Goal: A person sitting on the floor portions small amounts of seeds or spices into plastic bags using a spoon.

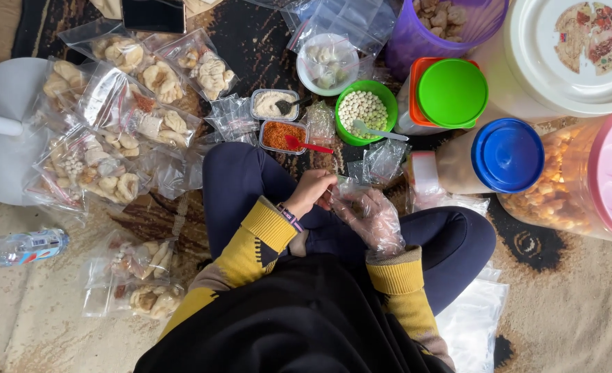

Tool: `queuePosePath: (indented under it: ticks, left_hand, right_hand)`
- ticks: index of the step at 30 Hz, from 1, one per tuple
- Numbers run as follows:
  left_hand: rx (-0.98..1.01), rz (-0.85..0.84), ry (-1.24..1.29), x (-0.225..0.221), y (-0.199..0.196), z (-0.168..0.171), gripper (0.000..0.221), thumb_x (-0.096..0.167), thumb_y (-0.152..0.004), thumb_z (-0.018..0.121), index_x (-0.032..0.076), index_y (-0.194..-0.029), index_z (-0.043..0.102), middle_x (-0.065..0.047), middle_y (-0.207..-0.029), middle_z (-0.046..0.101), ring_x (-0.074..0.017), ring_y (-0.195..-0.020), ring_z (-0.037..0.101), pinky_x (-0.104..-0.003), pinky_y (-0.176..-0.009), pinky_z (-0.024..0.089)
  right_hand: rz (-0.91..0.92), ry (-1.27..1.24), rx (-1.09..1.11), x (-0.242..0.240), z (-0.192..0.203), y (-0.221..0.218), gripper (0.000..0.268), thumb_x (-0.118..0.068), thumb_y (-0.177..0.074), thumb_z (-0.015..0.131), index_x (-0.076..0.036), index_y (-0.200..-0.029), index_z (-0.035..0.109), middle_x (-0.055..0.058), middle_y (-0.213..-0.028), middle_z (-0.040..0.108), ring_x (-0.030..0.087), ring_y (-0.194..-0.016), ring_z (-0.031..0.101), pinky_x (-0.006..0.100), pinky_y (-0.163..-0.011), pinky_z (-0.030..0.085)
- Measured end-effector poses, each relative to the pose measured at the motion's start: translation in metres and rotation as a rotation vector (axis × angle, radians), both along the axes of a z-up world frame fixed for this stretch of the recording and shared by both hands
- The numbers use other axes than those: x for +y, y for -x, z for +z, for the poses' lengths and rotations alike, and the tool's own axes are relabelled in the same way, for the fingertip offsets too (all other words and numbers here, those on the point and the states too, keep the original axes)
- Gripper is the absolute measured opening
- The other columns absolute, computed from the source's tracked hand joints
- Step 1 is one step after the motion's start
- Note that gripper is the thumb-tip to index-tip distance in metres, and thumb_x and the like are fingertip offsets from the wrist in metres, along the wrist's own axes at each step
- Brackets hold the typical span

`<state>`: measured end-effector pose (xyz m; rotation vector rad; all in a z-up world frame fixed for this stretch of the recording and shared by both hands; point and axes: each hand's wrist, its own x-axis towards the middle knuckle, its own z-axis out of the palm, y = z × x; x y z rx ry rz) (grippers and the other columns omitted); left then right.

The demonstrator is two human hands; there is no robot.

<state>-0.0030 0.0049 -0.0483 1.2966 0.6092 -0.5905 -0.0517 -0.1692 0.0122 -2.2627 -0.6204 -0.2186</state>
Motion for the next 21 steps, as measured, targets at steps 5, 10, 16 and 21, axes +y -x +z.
queuePosePath:
  ticks: [5,10,16,21]
  left_hand:
    - [0.021,-0.055,-0.032,-0.004,0.001,-0.025,0.017,0.016,-0.079,0.069,0.0,-0.079,0.064,-0.013,-0.067,0.06,-0.0217,-0.041,0.062,-0.039,-0.033,0.056]
    - [0.053,-0.072,-0.019,-0.001,-0.002,-0.019,0.015,0.014,-0.078,0.068,0.0,-0.076,0.062,-0.014,-0.063,0.061,-0.024,-0.042,0.064,-0.039,-0.034,0.056]
    - [0.063,-0.11,0.004,-0.002,-0.005,-0.029,0.014,0.013,-0.078,0.067,0.001,-0.075,0.06,-0.015,-0.063,0.064,-0.0238,-0.043,0.066,-0.038,-0.035,0.058]
    - [0.046,-0.133,0.009,-0.002,-0.006,-0.036,0.016,0.015,-0.079,0.07,0.002,-0.075,0.062,-0.016,-0.066,0.069,-0.0226,-0.044,0.067,-0.036,-0.035,0.059]
  right_hand:
    - [-0.077,-0.002,0.056,0.004,-0.009,0.004,0.036,-0.041,-0.08,0.089,-0.019,-0.101,0.071,0.005,-0.085,0.064,0.03,-0.082,0.071,0.039,-0.065,0.061]
    - [-0.003,-0.173,0.306,-0.005,-0.001,-0.003,0.023,-0.024,-0.084,0.081,-0.011,-0.1,0.07,0.006,-0.087,0.066,0.029,-0.091,0.071,0.036,-0.08,0.059]
    - [-0.03,-0.021,0.18,-0.003,-0.02,-0.002,0.019,-0.032,-0.089,0.081,-0.018,-0.097,0.072,0.002,-0.081,0.068,0.026,-0.082,0.074,0.037,-0.065,0.062]
    - [-0.045,0.011,0.192,-0.006,-0.027,-0.003,0.016,-0.034,-0.091,0.079,-0.022,-0.1,0.075,0.0,-0.079,0.068,0.028,-0.081,0.073,0.038,-0.066,0.06]
